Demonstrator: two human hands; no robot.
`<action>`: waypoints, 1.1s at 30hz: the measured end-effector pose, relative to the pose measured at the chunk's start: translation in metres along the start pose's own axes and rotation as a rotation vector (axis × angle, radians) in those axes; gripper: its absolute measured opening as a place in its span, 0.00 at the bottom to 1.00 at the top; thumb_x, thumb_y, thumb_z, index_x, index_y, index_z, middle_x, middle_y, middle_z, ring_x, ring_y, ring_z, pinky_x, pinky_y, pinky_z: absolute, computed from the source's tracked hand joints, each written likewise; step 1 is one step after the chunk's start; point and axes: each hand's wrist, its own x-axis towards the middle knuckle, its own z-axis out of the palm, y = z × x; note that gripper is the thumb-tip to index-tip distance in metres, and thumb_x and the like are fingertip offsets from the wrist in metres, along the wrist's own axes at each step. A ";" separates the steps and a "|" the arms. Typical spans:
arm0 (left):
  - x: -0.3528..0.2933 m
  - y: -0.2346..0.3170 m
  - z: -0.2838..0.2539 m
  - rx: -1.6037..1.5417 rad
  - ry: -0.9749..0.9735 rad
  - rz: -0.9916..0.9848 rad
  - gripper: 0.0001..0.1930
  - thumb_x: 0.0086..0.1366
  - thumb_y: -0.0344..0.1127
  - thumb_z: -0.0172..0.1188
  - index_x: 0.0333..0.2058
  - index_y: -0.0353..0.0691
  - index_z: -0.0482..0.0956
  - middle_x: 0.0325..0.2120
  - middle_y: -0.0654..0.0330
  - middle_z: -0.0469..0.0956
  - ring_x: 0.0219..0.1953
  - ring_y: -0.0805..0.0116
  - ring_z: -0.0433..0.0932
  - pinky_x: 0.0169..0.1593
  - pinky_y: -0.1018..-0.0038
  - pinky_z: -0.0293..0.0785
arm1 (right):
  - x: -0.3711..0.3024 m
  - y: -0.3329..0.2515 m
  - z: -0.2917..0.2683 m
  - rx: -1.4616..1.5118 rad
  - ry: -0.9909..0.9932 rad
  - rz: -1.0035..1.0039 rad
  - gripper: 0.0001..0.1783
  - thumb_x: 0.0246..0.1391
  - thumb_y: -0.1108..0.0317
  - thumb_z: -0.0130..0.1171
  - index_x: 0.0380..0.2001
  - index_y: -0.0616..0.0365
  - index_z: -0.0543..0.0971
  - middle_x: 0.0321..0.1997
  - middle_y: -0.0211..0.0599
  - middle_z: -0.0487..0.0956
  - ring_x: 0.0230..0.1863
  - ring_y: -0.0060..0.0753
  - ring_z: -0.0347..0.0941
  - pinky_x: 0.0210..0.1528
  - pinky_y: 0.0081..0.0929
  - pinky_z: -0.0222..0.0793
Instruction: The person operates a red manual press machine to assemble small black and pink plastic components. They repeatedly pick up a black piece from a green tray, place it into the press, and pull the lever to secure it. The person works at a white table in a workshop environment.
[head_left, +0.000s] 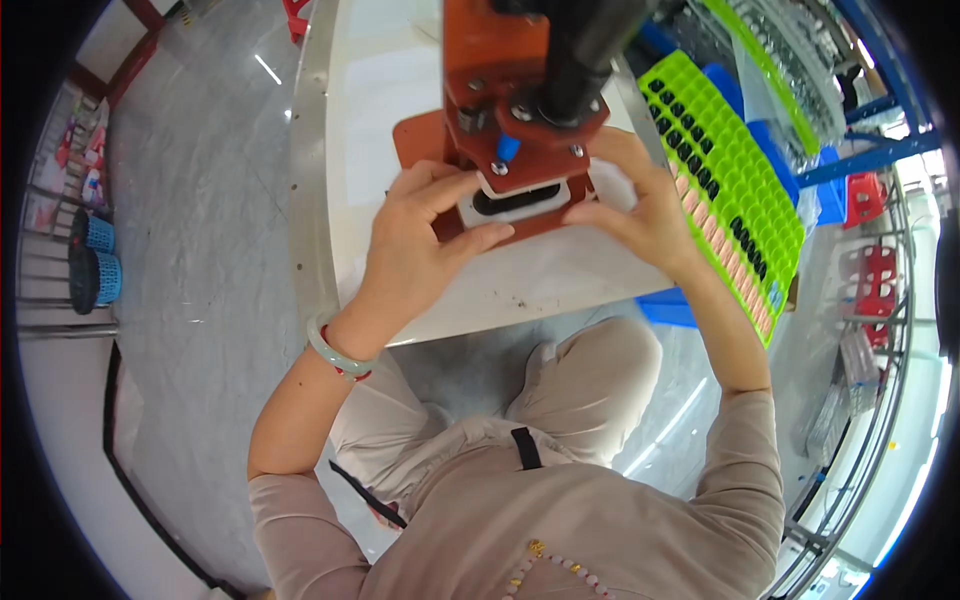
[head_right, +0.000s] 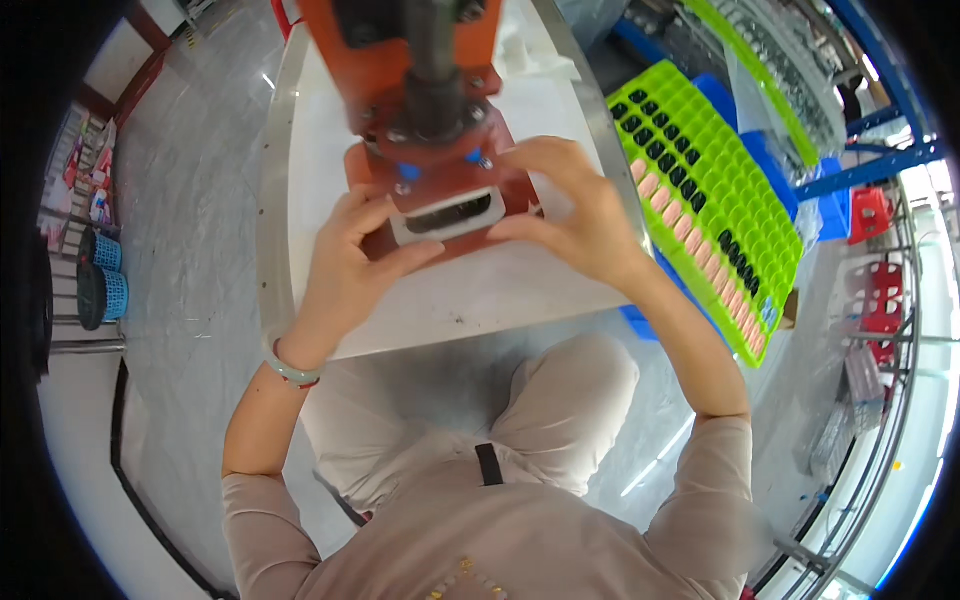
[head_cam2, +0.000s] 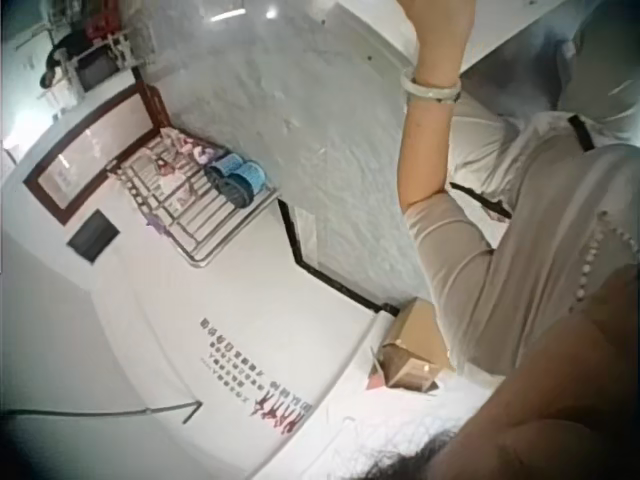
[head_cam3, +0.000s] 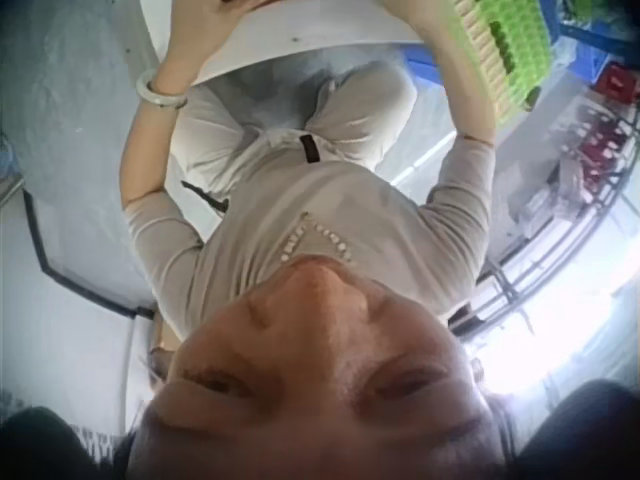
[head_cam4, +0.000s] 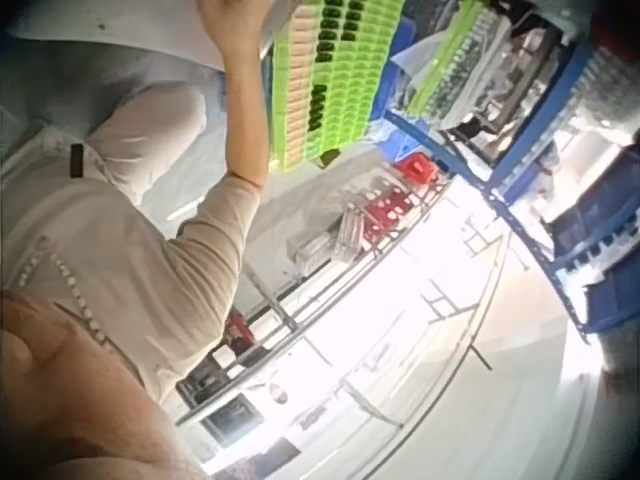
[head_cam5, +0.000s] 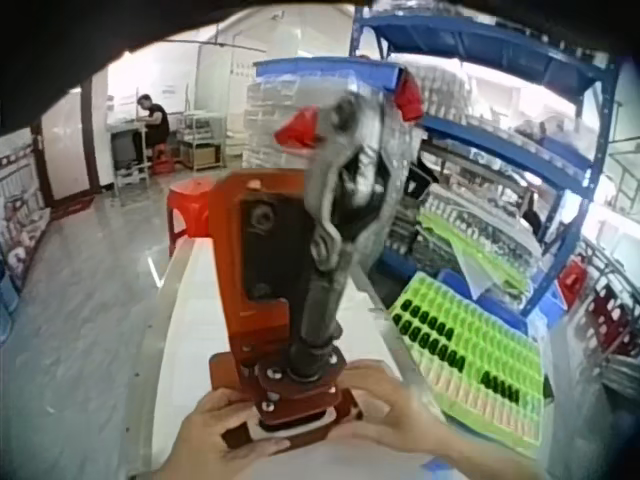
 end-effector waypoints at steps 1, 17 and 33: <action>0.003 -0.003 0.001 -0.006 0.009 0.021 0.21 0.47 0.33 0.73 0.42 0.36 0.80 0.38 0.56 0.76 0.42 0.60 0.73 0.44 0.70 0.71 | -0.008 -0.002 0.013 0.015 -0.097 -0.065 0.25 0.44 0.74 0.71 0.48 0.59 0.78 0.54 0.36 0.74 0.41 0.23 0.73 0.42 0.20 0.70; -0.003 0.016 -0.001 -0.126 -0.027 -0.126 0.26 0.53 0.24 0.68 0.52 0.35 0.73 0.50 0.59 0.70 0.50 0.66 0.71 0.54 0.72 0.66 | -0.130 0.063 -0.115 -0.402 0.727 0.479 0.11 0.51 0.70 0.64 0.39 0.60 0.83 0.37 0.40 0.81 0.36 0.34 0.77 0.38 0.27 0.71; -0.004 0.013 -0.011 -0.079 -0.010 -0.199 0.27 0.46 0.22 0.70 0.49 0.35 0.76 0.48 0.58 0.75 0.52 0.65 0.72 0.58 0.69 0.65 | -0.153 0.220 -0.114 -1.138 0.434 0.751 0.19 0.55 0.52 0.58 0.28 0.58 0.82 0.36 0.45 0.75 0.41 0.47 0.71 0.39 0.42 0.69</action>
